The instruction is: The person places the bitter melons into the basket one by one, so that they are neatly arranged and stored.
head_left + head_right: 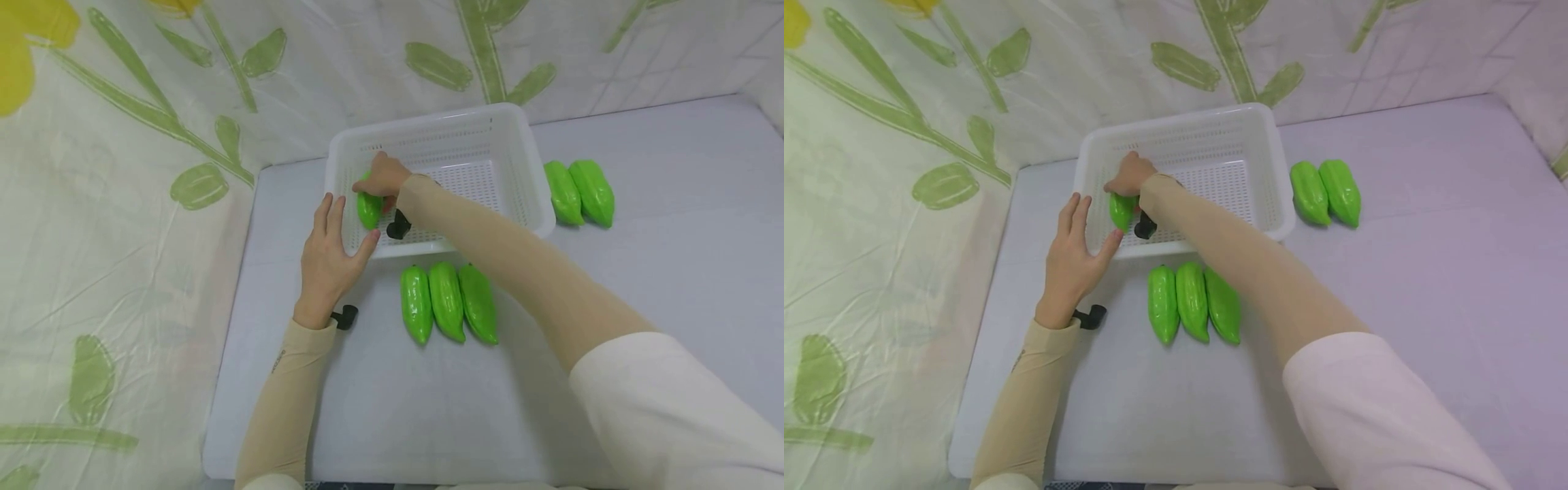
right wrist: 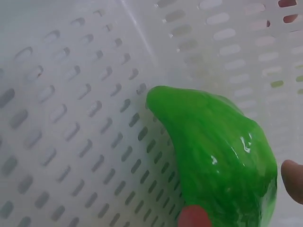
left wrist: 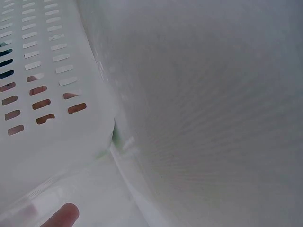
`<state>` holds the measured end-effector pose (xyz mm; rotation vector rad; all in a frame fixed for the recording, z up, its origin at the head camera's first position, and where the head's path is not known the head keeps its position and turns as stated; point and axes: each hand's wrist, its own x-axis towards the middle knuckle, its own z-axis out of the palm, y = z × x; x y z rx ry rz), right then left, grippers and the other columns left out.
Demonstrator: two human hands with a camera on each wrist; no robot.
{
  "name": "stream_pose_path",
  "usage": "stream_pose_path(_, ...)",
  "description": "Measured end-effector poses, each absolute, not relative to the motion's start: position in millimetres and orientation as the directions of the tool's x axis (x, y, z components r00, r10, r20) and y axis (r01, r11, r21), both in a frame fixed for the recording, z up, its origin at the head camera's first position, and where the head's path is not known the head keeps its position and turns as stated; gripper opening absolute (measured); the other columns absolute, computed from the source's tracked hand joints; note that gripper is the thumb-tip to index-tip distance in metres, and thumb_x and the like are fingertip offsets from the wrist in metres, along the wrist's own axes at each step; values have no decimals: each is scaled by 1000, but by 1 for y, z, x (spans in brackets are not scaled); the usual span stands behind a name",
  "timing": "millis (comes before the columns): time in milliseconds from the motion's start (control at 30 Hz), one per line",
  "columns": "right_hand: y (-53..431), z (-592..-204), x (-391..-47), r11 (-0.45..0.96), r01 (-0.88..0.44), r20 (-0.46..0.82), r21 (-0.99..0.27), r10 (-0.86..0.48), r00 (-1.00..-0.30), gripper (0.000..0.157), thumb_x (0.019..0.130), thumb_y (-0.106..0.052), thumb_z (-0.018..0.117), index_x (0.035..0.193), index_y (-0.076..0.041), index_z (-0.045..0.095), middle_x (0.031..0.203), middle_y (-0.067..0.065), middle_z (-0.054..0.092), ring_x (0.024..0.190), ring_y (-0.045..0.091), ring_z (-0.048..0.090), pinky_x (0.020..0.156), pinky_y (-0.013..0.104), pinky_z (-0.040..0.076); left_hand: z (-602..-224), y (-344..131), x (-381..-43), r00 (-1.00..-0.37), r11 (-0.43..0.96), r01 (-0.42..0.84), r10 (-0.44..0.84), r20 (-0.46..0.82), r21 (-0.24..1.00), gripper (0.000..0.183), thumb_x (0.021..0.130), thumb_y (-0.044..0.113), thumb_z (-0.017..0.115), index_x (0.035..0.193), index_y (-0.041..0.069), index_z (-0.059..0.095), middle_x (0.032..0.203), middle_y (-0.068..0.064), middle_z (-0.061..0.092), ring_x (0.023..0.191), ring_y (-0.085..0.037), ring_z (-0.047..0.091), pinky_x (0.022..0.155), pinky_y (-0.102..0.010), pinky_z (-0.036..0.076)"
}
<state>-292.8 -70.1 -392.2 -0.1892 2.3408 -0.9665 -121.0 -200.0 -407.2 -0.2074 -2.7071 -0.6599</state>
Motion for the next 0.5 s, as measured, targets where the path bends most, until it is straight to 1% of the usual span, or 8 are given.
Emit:
stream_pose_path(67,-68,-393,-295,732,85,-469,-676,-338,-816,87,100,-45,66,160,-2,20,129,15,58,89,24,73,62,29,63,-407,-200,-121,-930,882,219,59,364,418,84,96,61,56,158,5,42,164,-20,37,110,-51,67,89,-61,56)
stream_pose_path(167,-64,-392,-298,757,53,-464,-651,-342,-817,91,100,-50,63,161,-2,18,139,18,55,97,25,71,61,30,63,-406,-199,-121,-931,884,214,56,361,415,84,96,62,56,158,6,42,164,-20,37,107,-51,67,87,-61,56)
stream_pose_path(233,-61,-390,-301,773,32,-463,-634,-346,-816,96,100,-54,61,164,-2,11,151,20,48,103,27,69,62,31,63,-406,-199,-121,-931,886,212,56,360,412,84,96,62,56,158,6,42,164,-20,37,106,-51,68,85,-61,56)
stream_pose_path(300,-57,-387,-303,778,12,-458,-628,-357,-814,101,99,-56,61,165,-2,7,159,20,42,108,29,67,62,31,63,-406,-198,-121,-931,887,212,55,362,410,84,96,61,57,158,6,42,164,-20,37,105,-51,68,85,-61,56)
stream_pose_path(367,-54,-382,-303,776,-1,-451,-631,-368,-813,102,99,-57,60,166,-3,5,164,19,36,114,31,65,64,32,63,-407,-199,-121,-931,888,211,55,362,408,84,96,61,57,158,6,42,164,-21,37,107,-51,68,86,-61,56)
stream_pose_path(500,-50,-370,-299,764,-25,-432,-644,-390,-813,101,99,-56,60,167,-5,6,168,17,30,128,31,57,71,35,64,-407,-198,-121,-931,888,209,53,360,410,84,96,61,57,158,6,41,164,-21,37,110,-51,67,89,-61,56)
